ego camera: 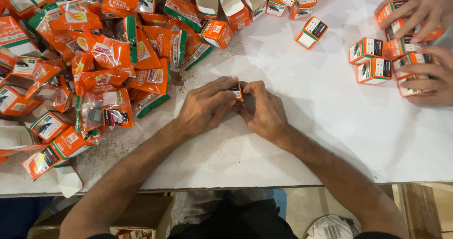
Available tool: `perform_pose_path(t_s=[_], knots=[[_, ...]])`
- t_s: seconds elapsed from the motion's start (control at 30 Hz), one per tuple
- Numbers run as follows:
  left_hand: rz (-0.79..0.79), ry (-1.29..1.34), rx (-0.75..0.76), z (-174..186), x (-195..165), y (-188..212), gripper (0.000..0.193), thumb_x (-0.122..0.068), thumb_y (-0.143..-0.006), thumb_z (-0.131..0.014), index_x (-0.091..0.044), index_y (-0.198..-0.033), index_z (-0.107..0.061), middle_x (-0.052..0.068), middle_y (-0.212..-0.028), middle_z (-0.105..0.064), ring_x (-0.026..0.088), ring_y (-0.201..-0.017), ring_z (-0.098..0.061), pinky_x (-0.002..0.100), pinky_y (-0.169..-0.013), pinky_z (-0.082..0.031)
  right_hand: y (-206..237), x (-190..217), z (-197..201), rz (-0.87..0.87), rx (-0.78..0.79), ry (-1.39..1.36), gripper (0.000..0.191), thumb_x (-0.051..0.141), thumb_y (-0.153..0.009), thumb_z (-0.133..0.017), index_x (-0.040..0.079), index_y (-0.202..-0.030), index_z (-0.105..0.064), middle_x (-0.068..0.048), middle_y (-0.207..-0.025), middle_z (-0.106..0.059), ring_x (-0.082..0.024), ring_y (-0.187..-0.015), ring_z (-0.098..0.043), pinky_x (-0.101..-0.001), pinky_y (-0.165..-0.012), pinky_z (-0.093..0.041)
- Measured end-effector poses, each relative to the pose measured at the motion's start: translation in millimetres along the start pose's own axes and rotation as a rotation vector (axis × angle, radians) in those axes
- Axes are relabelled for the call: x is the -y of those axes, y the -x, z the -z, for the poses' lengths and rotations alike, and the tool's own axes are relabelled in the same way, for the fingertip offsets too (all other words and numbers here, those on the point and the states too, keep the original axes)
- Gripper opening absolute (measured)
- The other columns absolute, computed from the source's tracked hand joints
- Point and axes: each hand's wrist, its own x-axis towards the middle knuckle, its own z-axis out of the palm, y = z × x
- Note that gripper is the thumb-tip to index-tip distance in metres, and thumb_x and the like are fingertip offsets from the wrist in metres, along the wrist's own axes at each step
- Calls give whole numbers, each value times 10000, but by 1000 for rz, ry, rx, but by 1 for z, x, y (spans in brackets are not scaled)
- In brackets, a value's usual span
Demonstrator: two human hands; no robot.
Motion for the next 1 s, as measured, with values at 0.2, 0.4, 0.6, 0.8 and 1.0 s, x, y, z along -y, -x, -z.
perform_pose_path(t_s=[0.2, 0.4, 0.6, 0.8, 1.0], knots=[[-129, -219, 122, 4, -6, 1, 175, -80, -915, -740, -33, -1060, -656, 198, -1535, -510, 365, -1467, -454, 534, -1190, -425, 0, 2, 2, 37, -9, 9, 695, 66, -820, -846, 26, -1349, -399, -190, -1223, -677, -389, -1121, -694, -451, -904, -578], [-149, -269, 133, 8, -9, -11, 275, -116, -844, -760, -38, -1065, -617, 223, -1530, -469, 403, -1422, -442, 597, -1193, -319, -10, 8, 16, 94, -36, 144, 889, 2, -802, -800, 34, -1543, -309, -216, -1400, -582, -409, -1302, -569, -490, -1100, -465], [-37, -789, -120, 12, 38, -72, 719, -39, -748, -801, -52, -1422, -550, 167, -1478, -506, 245, -986, -557, 408, -807, -440, -17, -8, 48, 178, -347, 567, 852, 135, -871, -820, -46, -1536, -319, -318, -1510, -440, -469, -1417, -417, -529, -1203, -297], [82, -532, -89, 0, 28, -74, 664, -106, -737, -849, -43, -1308, -517, 149, -1291, -522, 325, -1063, -587, 425, -801, -554, -15, -20, 23, -400, 61, -644, 569, 312, -1024, -584, -8, -1482, -472, -145, -1368, -663, -224, -1273, -655, -406, -1136, -502], [-17, -97, -21, -19, -22, -17, 609, -52, -721, -745, -32, -1267, -477, 185, -1356, -494, 392, -1145, -617, 485, -891, -585, -11, -31, 19, -368, 25, -1387, 620, 237, -1042, -605, 58, -1556, -307, -128, -1385, -571, -234, -1277, -584, -417, -1096, -513]])
